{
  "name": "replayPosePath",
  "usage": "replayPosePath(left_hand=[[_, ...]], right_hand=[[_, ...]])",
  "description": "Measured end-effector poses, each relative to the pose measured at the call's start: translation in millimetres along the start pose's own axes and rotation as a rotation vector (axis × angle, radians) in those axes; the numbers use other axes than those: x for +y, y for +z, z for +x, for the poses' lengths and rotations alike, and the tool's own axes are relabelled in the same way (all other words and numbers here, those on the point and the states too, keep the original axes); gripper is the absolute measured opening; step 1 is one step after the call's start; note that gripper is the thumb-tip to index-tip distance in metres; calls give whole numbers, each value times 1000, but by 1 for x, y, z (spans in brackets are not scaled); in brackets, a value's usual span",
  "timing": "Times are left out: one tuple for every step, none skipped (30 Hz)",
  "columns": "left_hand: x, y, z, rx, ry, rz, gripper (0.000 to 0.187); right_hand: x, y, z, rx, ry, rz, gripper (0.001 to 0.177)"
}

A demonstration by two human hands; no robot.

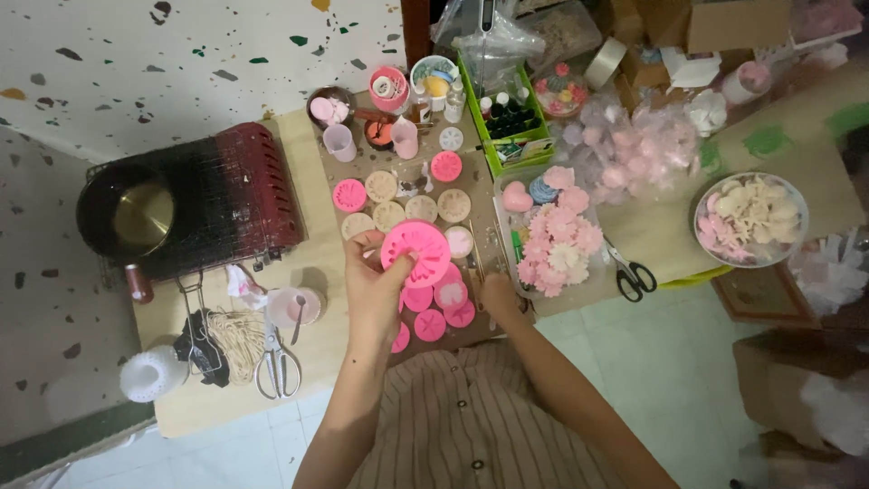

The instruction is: Removing wax flower shapes from silicone molds and preparing them for final assembly.

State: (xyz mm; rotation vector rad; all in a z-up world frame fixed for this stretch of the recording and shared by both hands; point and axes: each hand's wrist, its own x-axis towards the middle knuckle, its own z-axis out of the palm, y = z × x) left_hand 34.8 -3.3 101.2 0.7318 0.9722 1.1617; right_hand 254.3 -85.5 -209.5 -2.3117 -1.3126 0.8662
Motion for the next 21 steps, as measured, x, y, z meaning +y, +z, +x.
replayPosePath(left_hand=[[4, 2, -4, 2, 1, 1, 45], [8, 5, -7, 12, -17, 12, 46], [12, 8, -10, 21, -35, 23, 46], [11, 7, -10, 22, -30, 21, 46], [10, 5, -10, 23, -36, 24, 46], [9, 3, -12, 26, -45, 28, 46], [8, 2, -13, 30, -44, 27, 46], [8, 0, -13, 35, -60, 20, 47], [7, -1, -14, 41, -75, 13, 47], [7, -2, -12, 43, -70, 10, 47], [7, -2, -11, 44, -78, -12, 48], [7, -4, -12, 47, -92, -32, 48], [8, -4, -13, 50, -92, -32, 48], [10, -2, -12, 43, -95, -45, 48], [12, -1, -11, 37, -98, -58, 48], [11, 0, -10, 36, -92, -61, 48], [11, 1, -8, 28, -74, -50, 49], [11, 1, -9, 22, -60, -37, 50], [12, 2, -10, 23, -59, -38, 50], [14, 3, -10, 13, -49, -14, 50], [16, 5, -10, 4, -40, 10, 49]], right_hand=[[-1, 3, 1, -2, -2, 1, 21], [-2, 5, 6, 31, -15, -40, 26], [-3, 8, 10, 65, -28, -80, 32], [-10, 2, 11, 65, -33, -81, 32], [-17, -3, 12, 55, -16, -95, 39], [-22, -8, 9, 40, 3, -111, 46], [-24, -10, 11, 37, 1, -112, 46], [-26, -12, 14, 11, 48, -115, 46], [-29, -14, 18, -14, 96, -118, 46], [-25, -15, 24, -13, 91, -119, 46], [-21, -16, 30, 30, 64, -136, 44], [-15, -16, 32, 68, 41, -152, 41], [-14, -16, 32, 66, 40, -153, 41], [-14, -18, 35, 111, -19, -86, 39], [-15, -20, 38, 156, -78, -20, 37], [-19, -28, 39, 159, -83, -21, 37], [-22, -36, 40, 207, -139, 88, 30], [-25, -43, 38, 251, -191, 196, 25], [-34, -57, 27, 250, -193, 196, 25], [-42, -73, 18, 158, -170, 477, 21], [-51, -88, 8, 62, -144, 756, 28]])
